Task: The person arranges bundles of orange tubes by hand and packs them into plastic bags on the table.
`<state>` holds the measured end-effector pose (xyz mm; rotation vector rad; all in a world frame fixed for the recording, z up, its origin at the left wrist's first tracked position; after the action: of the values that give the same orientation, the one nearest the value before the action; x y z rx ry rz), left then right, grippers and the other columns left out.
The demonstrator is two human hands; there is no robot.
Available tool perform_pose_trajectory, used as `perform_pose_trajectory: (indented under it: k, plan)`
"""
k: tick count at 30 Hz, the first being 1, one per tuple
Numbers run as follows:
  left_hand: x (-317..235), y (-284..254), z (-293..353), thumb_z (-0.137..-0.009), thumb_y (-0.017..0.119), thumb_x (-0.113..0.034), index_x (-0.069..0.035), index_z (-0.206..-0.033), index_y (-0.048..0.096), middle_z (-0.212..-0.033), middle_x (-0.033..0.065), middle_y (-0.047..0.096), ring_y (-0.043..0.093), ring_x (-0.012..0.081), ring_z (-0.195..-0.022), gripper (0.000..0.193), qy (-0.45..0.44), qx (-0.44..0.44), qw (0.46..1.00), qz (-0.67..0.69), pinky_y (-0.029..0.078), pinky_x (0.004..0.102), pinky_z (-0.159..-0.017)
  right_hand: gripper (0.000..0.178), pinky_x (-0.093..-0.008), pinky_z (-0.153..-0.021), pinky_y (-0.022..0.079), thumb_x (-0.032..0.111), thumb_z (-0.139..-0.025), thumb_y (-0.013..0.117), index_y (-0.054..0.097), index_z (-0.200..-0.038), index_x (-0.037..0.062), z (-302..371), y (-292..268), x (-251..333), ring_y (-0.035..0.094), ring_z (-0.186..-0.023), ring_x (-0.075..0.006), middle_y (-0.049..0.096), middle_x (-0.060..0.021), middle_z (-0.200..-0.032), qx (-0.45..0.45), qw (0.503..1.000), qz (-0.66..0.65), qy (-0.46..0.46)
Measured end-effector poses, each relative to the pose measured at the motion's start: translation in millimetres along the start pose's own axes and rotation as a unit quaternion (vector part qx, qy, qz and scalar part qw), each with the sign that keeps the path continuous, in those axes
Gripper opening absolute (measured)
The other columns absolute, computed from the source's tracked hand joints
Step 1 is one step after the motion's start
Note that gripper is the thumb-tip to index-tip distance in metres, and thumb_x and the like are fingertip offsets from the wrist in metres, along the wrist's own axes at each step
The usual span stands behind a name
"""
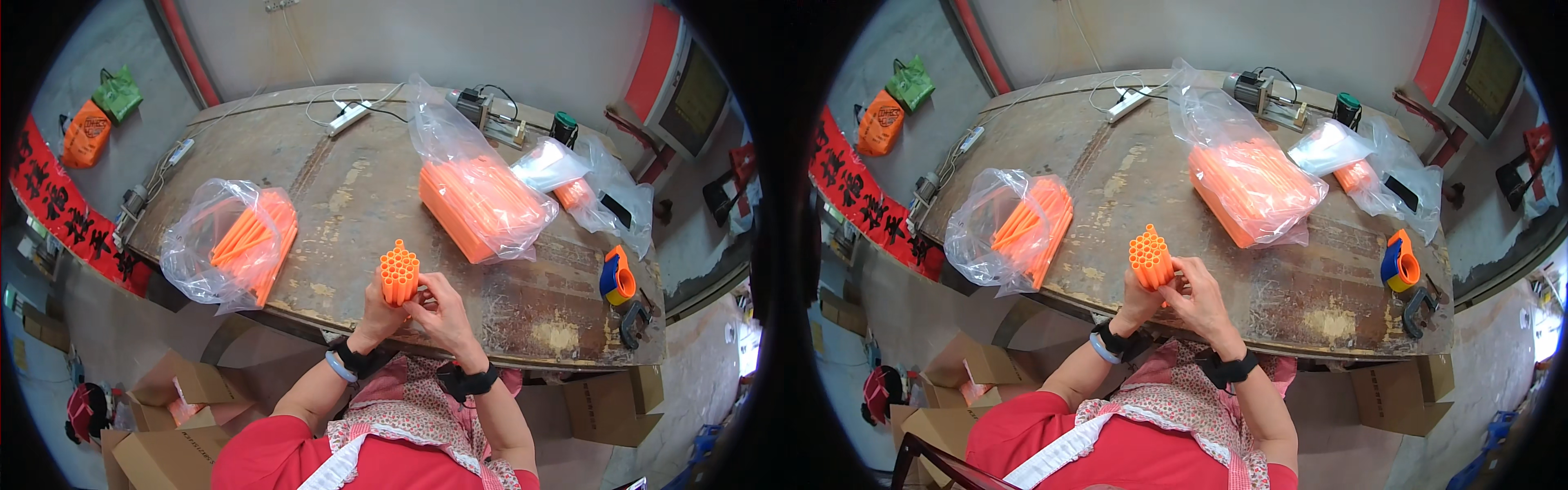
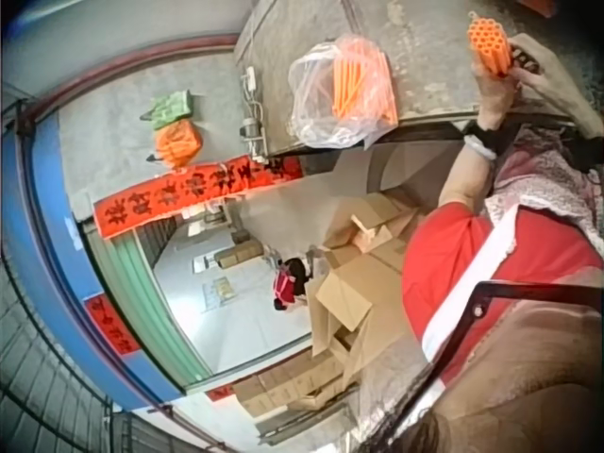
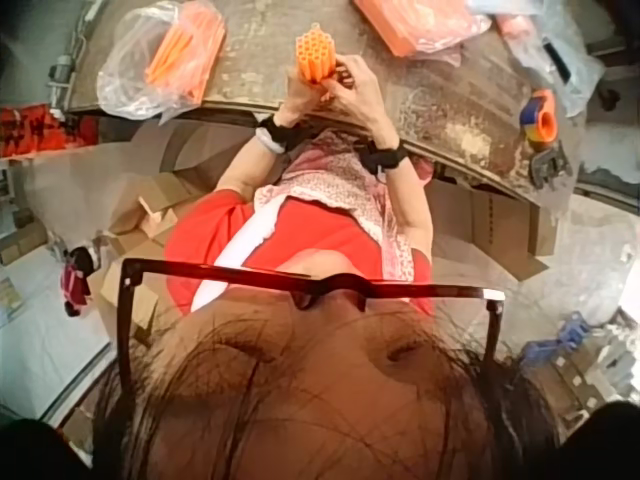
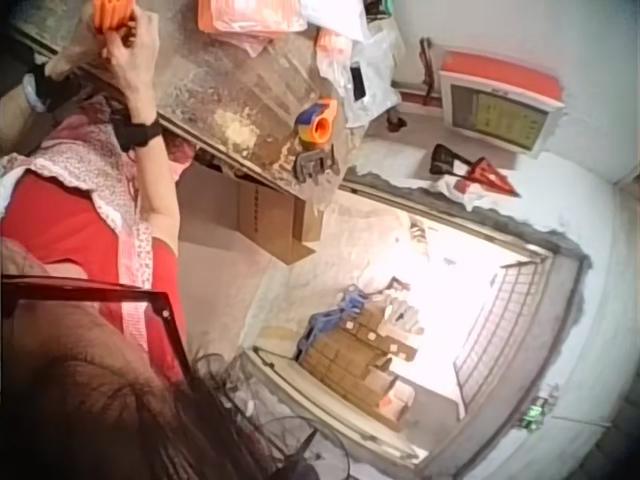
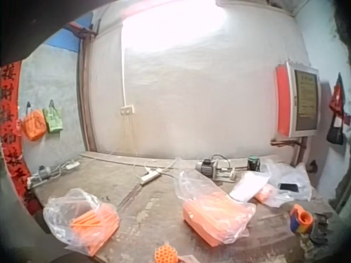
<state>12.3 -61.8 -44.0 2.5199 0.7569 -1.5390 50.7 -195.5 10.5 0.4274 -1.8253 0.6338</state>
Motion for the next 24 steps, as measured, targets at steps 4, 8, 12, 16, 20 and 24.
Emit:
perform_pose_trajectory:
  k: [4, 8, 12, 16, 20, 24]
  plan:
    - [0.8, 1.7, 2.9, -0.075, 0.076, -0.007, -0.003, -0.109, 0.049, -0.092, 0.0103, 0.067, 0.068, 0.0186, -0.081, 0.044, 0.002, -0.034, 0.999, 0.023, 0.055, 0.0317, -0.07, 0.045, -0.0294, -0.073, 0.055, 0.005, -0.079, 0.07, 0.056, -0.121, 0.0023, 1.0, 2.2, 1.0, 0.062, -0.086, -0.0187, 0.056, -0.0112, -0.109, 0.001, 1.0, 0.018, -0.016]
    - [-3.5, -9.9, 5.3, -0.075, 0.076, -0.008, -0.002, -0.106, 0.05, -0.091, 0.0088, 0.067, 0.068, 0.0182, -0.081, 0.041, -0.059, -0.067, 0.995, 0.043, 0.055, 0.0323, -0.07, 0.048, -0.029, -0.074, 0.054, 0.004, -0.079, 0.069, 0.053, -0.124, 0.0024, 8.1, 8.3, 12.8, 0.061, -0.085, -0.0172, 0.056, -0.0104, -0.112, 0.005, 1.0, -0.031, 0.001]
    - [-72.4, -50.8, -26.8, -0.074, 0.075, -0.004, -0.003, -0.103, 0.053, -0.086, 0.006, 0.065, 0.065, 0.0151, -0.074, 0.037, 0.006, -0.081, 0.995, 0.065, 0.053, 0.0286, -0.063, 0.045, -0.0281, -0.077, 0.053, -0.001, -0.081, 0.064, 0.053, -0.125, 0.0024, 31.0, -14.0, 12.6, 0.06, -0.086, -0.0147, 0.058, -0.0097, -0.11, -0.019, 0.999, 0.027, 0.008]
    - [-124.0, -152.8, -65.5, -0.076, 0.073, -0.006, -0.004, -0.104, 0.054, -0.082, 0.0061, 0.062, 0.062, 0.0179, -0.068, 0.034, 0.143, -0.194, 0.966, 0.095, 0.049, 0.0297, -0.058, 0.028, -0.0234, -0.073, 0.048, 0.001, -0.086, 0.06, 0.06, -0.113, -0.0011, 81.0, -28.2, -5.4, 0.06, -0.082, -0.0095, 0.066, -0.0052, -0.09, 0.016, 0.995, 0.008, 0.101]
    - [-148.2, -258.7, -98.7, -0.069, 0.072, -0.008, -0.004, -0.105, 0.054, -0.081, 0.0177, 0.065, 0.066, 0.0339, -0.075, 0.041, 0.139, -0.197, 0.834, -0.496, 0.051, 0.0415, -0.062, 0.025, -0.0247, -0.072, 0.05, 0.005, -0.085, 0.064, 0.062, -0.109, -0.0022, 143.5, -45.0, -33.8, 0.063, -0.082, -0.0116, 0.067, -0.0075, -0.09, 0.025, 0.983, 0.006, 0.18]
    - [-94.0, -310.5, -98.2, -0.061, 0.071, -0.006, -0.005, -0.1, 0.059, -0.081, 0.0202, 0.067, 0.067, 0.0361, -0.079, 0.041, -0.075, 0.145, 0.642, -0.749, 0.052, 0.0434, -0.066, 0.027, -0.026, -0.072, 0.051, 0.009, -0.084, 0.068, 0.063, -0.107, -0.0032, 180.5, -52.5, -33.9, 0.064, -0.082, -0.012, 0.069, -0.0095, -0.09, -0.016, 0.968, 0.046, 0.246]
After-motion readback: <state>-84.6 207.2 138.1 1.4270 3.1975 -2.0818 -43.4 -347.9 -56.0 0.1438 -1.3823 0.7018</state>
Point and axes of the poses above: each hand's wrist, its own z-axis away from the middle knuckle, its own y-axis out of the palm, x = y × z, the point moved 4 cm from there along -z, towards the middle knuckle
